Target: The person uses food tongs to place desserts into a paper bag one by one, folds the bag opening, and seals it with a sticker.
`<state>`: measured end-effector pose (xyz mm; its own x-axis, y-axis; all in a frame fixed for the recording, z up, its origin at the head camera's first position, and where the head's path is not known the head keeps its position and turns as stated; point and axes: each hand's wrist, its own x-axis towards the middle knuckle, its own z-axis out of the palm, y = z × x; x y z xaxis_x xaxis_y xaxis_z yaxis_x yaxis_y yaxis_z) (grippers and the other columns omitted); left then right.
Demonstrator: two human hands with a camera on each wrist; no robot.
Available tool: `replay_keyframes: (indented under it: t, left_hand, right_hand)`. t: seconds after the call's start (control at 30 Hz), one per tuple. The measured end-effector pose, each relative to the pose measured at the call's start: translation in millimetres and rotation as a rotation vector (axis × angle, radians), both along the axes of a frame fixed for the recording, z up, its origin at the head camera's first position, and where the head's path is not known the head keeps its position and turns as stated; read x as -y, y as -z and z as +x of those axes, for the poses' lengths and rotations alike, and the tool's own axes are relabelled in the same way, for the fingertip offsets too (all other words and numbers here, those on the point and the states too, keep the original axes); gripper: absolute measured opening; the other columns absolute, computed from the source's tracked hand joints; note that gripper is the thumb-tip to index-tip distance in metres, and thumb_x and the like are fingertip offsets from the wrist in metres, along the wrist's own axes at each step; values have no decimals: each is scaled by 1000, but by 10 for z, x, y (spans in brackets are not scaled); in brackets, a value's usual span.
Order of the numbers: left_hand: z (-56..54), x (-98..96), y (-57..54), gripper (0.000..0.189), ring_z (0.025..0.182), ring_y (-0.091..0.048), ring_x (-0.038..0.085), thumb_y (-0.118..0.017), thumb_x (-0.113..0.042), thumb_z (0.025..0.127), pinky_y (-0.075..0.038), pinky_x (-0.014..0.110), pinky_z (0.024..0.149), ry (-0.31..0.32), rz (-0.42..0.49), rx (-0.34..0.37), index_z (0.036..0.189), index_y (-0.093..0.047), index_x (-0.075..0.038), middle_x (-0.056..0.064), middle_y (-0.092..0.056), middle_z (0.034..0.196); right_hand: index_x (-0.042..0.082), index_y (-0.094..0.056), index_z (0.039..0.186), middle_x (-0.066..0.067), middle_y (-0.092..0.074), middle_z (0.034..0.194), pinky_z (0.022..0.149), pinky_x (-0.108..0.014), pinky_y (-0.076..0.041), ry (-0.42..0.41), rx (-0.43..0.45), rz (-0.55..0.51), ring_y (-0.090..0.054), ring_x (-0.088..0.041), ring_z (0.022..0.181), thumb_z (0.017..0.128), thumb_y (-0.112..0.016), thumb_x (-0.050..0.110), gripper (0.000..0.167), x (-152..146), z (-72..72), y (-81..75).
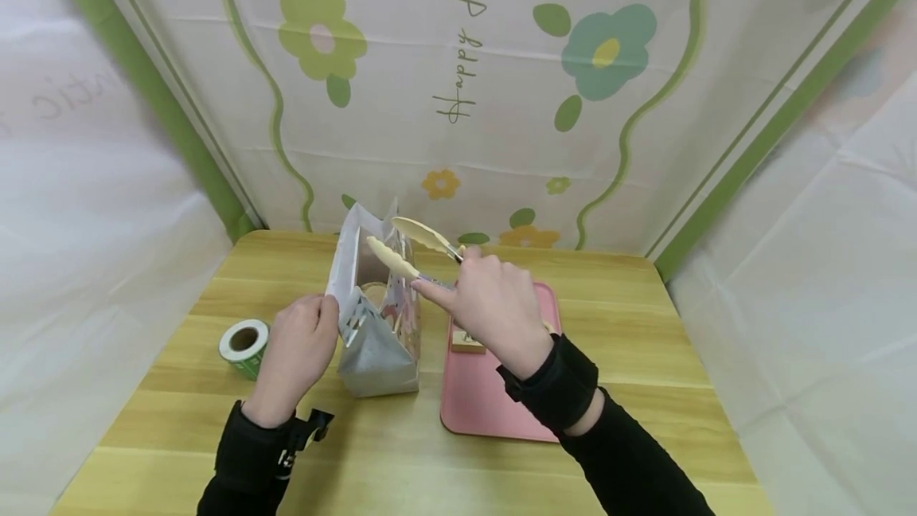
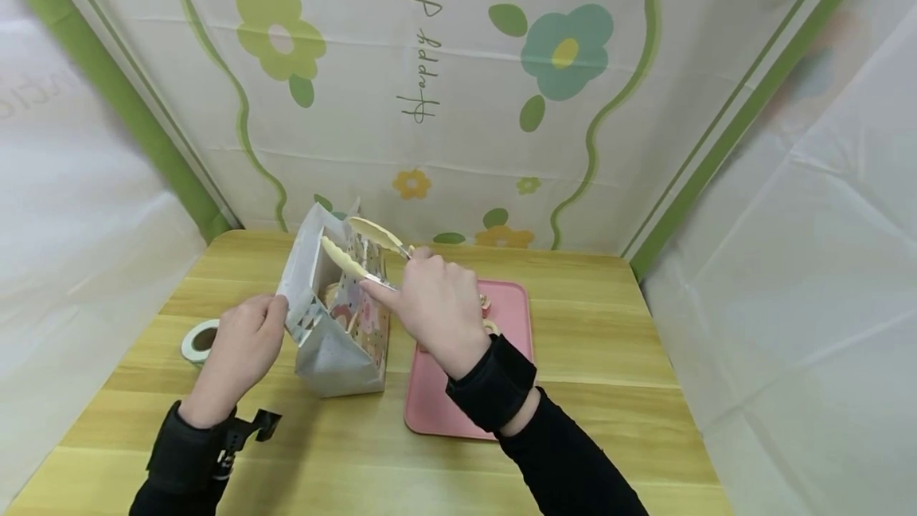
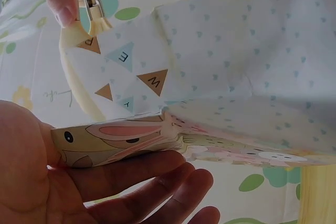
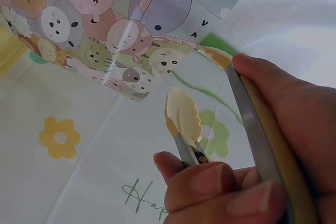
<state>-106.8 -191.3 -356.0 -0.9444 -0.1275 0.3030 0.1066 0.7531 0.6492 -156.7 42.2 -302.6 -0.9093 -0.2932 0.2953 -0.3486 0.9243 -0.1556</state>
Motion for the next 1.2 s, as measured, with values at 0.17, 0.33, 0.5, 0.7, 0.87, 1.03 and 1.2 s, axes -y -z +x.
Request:
replay_keyframes:
  t: [0.17,0.33,0.5,0.7,0.87,1.03,1.2]
  left_hand:
    - [-8,-10,12,47,48,-36,20,-28,-18,105,-32,32,45,7,7,2,64,-47,-8,8,-40,61]
    - [-14,-20,18,47,48,-35,20,-27,-18,105,-31,32,45,6,2,7,63,-47,-8,8,-40,62]
    - [-20,-29,17,47,49,-34,20,-27,-18,105,-31,32,46,9,1,8,63,-46,-8,8,-39,61]
    - [-22,-34,19,47,48,-33,20,-26,-19,106,-30,32,46,10,5,17,62,-42,-9,8,-38,61]
    - [-26,-33,24,47,48,-35,20,-26,-20,105,-31,32,45,4,5,24,63,-43,-8,8,-38,61]
    - [-34,-35,33,47,47,-35,19,-26,-20,106,-31,32,44,0,1,24,63,-44,-8,8,-38,61]
    - [-41,-42,38,47,48,-33,19,-27,-19,105,-30,32,45,-6,-11,22,62,-42,-9,7,-38,61]
  right_hand:
    - [10,-50,78,1,-46,54,37,-31,-35,40,72,-63,-44,-16,41,82,-46,82,72,-75,2,16]
    - [4,-58,95,-2,-48,56,37,-33,-37,86,110,-83,-46,-19,43,81,-40,85,85,-184,-23,31]
    - [4,-58,89,-3,-46,57,40,-33,-37,122,132,-120,-47,-20,46,81,-45,84,81,-304,-75,77]
    - [8,-54,80,-1,-43,55,40,-34,-37,155,114,-147,-46,-19,45,80,-42,86,79,-461,-118,149]
    - [7,-54,83,-3,-46,58,42,-35,-37,190,150,-192,-47,-20,48,73,-35,93,88,-569,-154,192]
    - [9,-53,82,-5,-51,63,45,-37,-38,228,185,-225,-50,-22,52,72,-37,93,87,-683,-183,252]
    - [5,-58,90,-7,-50,64,45,-36,-37,255,200,-221,-50,-22,53,77,-44,87,84,-803,-206,342]
